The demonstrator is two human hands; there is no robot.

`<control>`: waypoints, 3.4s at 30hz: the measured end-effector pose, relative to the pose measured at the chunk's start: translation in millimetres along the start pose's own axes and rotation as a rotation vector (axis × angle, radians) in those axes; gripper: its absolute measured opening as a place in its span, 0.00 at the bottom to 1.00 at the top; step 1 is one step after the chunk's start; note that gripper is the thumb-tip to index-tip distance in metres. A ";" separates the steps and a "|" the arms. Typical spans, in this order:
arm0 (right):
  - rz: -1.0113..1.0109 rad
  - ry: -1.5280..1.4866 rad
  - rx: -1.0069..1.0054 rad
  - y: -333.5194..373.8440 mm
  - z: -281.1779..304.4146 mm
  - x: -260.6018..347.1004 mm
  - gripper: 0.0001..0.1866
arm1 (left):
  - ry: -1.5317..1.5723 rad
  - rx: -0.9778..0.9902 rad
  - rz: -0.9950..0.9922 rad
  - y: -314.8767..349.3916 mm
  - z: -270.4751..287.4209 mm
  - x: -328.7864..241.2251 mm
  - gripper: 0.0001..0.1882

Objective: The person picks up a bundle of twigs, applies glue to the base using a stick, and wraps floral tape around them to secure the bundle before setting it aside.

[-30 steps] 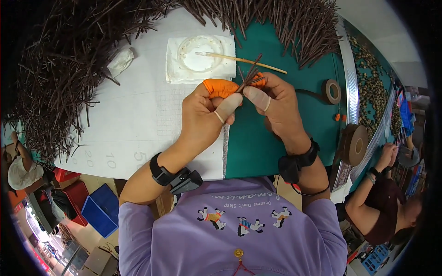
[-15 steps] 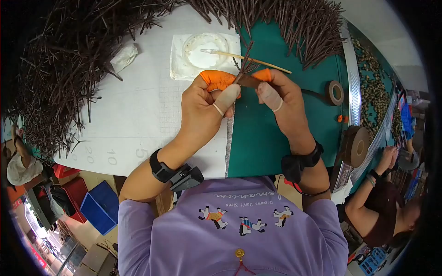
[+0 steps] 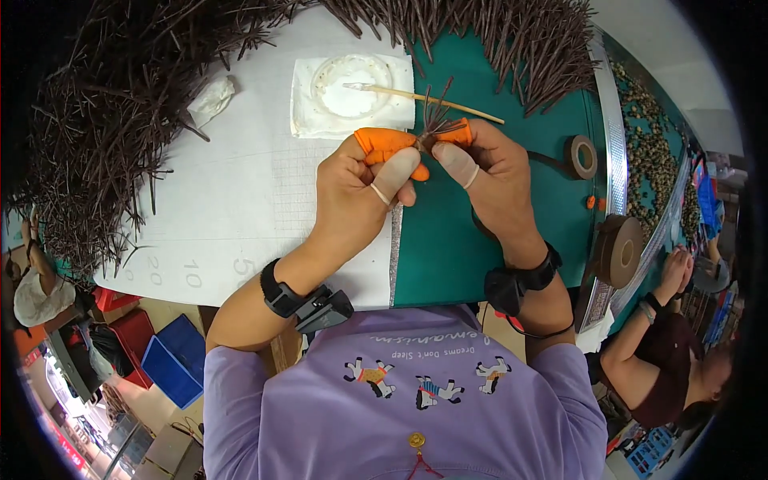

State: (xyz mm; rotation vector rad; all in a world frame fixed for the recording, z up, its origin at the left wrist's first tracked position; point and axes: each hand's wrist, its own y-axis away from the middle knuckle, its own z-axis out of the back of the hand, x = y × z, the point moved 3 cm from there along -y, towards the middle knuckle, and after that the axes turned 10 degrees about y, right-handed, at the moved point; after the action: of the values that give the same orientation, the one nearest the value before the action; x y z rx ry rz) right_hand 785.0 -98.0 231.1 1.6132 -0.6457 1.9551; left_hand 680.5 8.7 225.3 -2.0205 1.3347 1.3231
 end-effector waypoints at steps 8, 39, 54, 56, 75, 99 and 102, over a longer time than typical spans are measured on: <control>-0.001 0.088 0.057 -0.2 6.4 7.7 0.09 | -0.183 -0.111 -0.249 0.3 3.0 -1.1 0.09; -0.099 -0.028 0.093 -0.4 0.5 7.0 0.07 | -0.151 -0.022 -0.252 7.9 -1.5 1.3 0.09; -0.052 -0.250 0.141 4.5 -2.4 9.1 0.11 | 0.078 0.185 -0.131 8.7 -9.4 -5.9 0.21; -0.062 -0.289 0.146 5.1 -4.8 9.0 0.12 | 0.080 0.201 -0.116 8.5 -9.7 -8.0 0.21; -0.101 -0.227 0.083 -0.1 -1.4 15.4 0.08 | -0.095 0.021 -0.183 6.2 -0.7 -2.9 0.12; -0.189 0.427 -0.036 84.7 76.7 25.9 0.16 | -0.001 -0.071 -0.249 4.5 6.6 -28.7 0.11; 0.079 1.004 -0.115 95.9 79.2 42.2 0.14 | 0.016 -0.010 -0.219 16.0 -7.4 -21.3 0.11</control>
State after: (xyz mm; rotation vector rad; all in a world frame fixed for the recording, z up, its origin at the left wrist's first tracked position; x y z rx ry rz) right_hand 773.4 -217.9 283.3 0.3901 -0.3777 2.3702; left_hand 668.2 6.5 249.9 -2.1181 1.0785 1.2195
